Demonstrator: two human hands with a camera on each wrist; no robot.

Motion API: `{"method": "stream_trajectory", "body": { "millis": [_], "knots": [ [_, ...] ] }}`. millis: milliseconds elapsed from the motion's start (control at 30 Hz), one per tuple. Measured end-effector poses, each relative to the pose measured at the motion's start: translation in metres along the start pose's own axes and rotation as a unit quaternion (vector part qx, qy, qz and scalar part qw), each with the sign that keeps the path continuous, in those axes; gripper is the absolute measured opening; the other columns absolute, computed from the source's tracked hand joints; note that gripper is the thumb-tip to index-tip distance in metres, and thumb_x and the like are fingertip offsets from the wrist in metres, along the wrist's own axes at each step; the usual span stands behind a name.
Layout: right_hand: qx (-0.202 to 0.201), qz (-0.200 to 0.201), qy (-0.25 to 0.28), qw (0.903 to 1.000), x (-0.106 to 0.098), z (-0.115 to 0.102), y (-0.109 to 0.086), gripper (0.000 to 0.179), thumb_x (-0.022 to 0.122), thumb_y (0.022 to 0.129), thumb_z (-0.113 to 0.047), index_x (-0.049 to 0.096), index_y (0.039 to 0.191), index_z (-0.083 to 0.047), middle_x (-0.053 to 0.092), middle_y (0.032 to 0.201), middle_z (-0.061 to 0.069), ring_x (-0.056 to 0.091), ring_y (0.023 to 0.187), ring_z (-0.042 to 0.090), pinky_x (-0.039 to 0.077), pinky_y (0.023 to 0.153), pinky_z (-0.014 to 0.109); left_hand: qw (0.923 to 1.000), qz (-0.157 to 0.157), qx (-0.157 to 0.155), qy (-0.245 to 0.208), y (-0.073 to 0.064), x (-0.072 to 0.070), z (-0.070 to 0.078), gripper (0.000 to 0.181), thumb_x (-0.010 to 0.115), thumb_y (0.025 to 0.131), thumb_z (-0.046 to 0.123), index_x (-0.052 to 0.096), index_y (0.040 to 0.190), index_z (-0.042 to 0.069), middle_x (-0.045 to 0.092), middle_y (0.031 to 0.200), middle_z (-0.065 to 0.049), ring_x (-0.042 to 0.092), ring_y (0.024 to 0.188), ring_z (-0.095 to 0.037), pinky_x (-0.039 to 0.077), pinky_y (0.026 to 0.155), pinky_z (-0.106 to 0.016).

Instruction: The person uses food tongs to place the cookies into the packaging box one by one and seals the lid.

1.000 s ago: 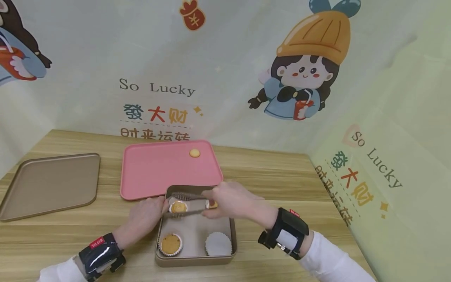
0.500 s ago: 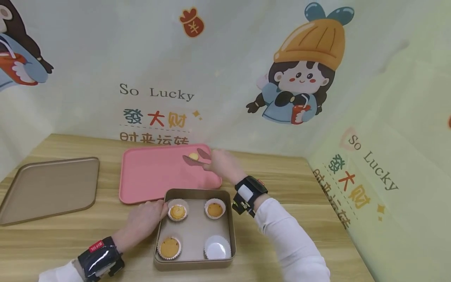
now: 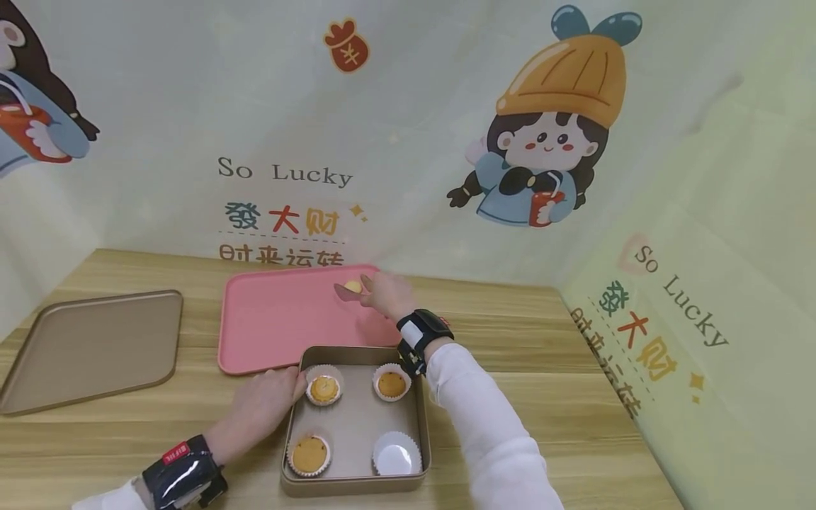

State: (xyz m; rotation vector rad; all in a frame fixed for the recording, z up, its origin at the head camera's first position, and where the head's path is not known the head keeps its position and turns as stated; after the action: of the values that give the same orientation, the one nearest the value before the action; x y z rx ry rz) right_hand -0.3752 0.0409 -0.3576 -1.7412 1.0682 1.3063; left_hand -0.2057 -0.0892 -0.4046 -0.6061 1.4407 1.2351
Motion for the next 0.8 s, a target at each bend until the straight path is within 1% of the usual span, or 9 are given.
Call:
{"method": "stream_trajectory", "body": {
  "millis": [100,133,233,367,467,600,667,733,800],
  "knots": [
    [0.013,0.001,-0.012,0.9998,0.004,0.001,0.003,0.025,0.062,0.085,-0.028,0.056,0.073,-0.007,0.052,0.047,0.0,0.055,0.041,0.016,0.038,0.042,0.024,1.0,-0.003,-0.001,-0.007,0.0,0.001,0.0,0.027,0.052,0.09,0.008,0.041,0.065,0.009,0.038,0.057,0.0,0.04,0.046,-0.015,0.036,0.035,-0.029],
    [0.017,0.002,-0.022,0.9996,0.005,0.002,0.004,0.027,0.062,0.085,-0.028,0.056,0.069,-0.008,0.051,0.046,0.0,0.053,0.039,0.015,0.037,0.04,0.023,0.9999,-0.005,-0.004,-0.012,0.0,0.001,0.0,0.028,0.052,0.09,0.009,0.041,0.064,0.009,0.038,0.057,0.0,0.041,0.046,-0.016,0.037,0.035,-0.03],
    [0.027,-0.001,-0.036,0.999,0.01,0.005,0.005,0.028,0.061,0.085,-0.029,0.055,0.065,-0.01,0.05,0.042,-0.001,0.05,0.036,0.012,0.034,0.038,0.023,0.9998,-0.011,-0.002,-0.015,0.0,0.002,0.001,0.027,0.052,0.089,0.008,0.041,0.065,0.01,0.04,0.058,0.0,0.042,0.047,-0.016,0.038,0.037,-0.031],
    [0.027,-0.008,-0.051,0.9983,0.016,0.007,0.007,0.033,0.061,0.086,-0.03,0.059,0.062,-0.007,0.049,0.041,-0.001,0.049,0.035,0.011,0.033,0.038,0.022,0.9997,-0.01,-0.007,-0.023,-0.001,0.002,0.001,0.027,0.052,0.088,0.008,0.041,0.064,0.01,0.039,0.058,0.0,0.042,0.047,-0.016,0.038,0.037,-0.03],
    [0.023,-0.013,-0.064,0.9976,0.019,0.007,0.009,0.037,0.06,0.087,-0.031,0.062,0.062,-0.005,0.049,0.041,-0.001,0.048,0.035,0.011,0.034,0.038,0.022,0.9988,-0.007,-0.025,-0.042,-0.001,0.001,0.0,0.028,0.052,0.089,0.01,0.042,0.063,0.009,0.037,0.055,0.0,0.04,0.046,-0.015,0.037,0.037,-0.03],
    [0.016,-0.013,-0.08,0.9966,0.021,0.007,0.011,0.039,0.059,0.088,-0.031,0.062,0.059,-0.005,0.049,0.04,-0.001,0.048,0.035,0.01,0.035,0.038,0.021,0.9955,-0.007,-0.059,-0.074,0.0,0.002,-0.004,0.03,0.05,0.091,0.013,0.045,0.062,0.009,0.036,0.053,0.001,0.039,0.045,-0.014,0.037,0.037,-0.029],
    [0.017,-0.011,-0.079,0.9967,0.021,0.007,0.012,0.039,0.058,0.089,-0.031,0.06,0.059,-0.006,0.05,0.041,-0.001,0.048,0.035,0.01,0.036,0.038,0.021,0.9939,-0.009,-0.071,-0.084,0.001,0.003,-0.006,0.031,0.049,0.092,0.015,0.046,0.061,0.009,0.036,0.052,0.001,0.039,0.044,-0.014,0.036,0.037,-0.029],
    [0.02,-0.007,-0.074,0.9971,0.02,0.007,0.012,0.037,0.058,0.089,-0.029,0.058,0.06,-0.006,0.051,0.043,-0.001,0.049,0.036,0.01,0.037,0.039,0.021,0.9931,-0.007,-0.079,-0.087,0.001,0.002,-0.007,0.032,0.049,0.092,0.016,0.047,0.061,0.009,0.037,0.051,0.001,0.04,0.044,-0.014,0.036,0.037,-0.028],
    [0.022,-0.004,-0.069,0.9973,0.019,0.008,0.013,0.035,0.058,0.089,-0.028,0.058,0.062,-0.007,0.052,0.045,0.0,0.05,0.036,0.01,0.038,0.039,0.021,0.9931,-0.005,-0.079,-0.086,0.0,0.002,-0.007,0.032,0.049,0.092,0.015,0.047,0.061,0.009,0.038,0.052,0.001,0.041,0.044,-0.015,0.036,0.037,-0.029]
  ]
}}
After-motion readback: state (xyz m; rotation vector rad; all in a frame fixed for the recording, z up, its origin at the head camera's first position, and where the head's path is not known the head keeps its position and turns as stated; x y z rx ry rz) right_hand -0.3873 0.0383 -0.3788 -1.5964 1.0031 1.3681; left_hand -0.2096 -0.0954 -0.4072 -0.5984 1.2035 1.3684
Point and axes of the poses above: each hand's wrist, its own y-axis towards the middle knuckle, its own x-axis out of the palm, z = x × y, the point moved 6 cm from there along y, towards the middle knuckle
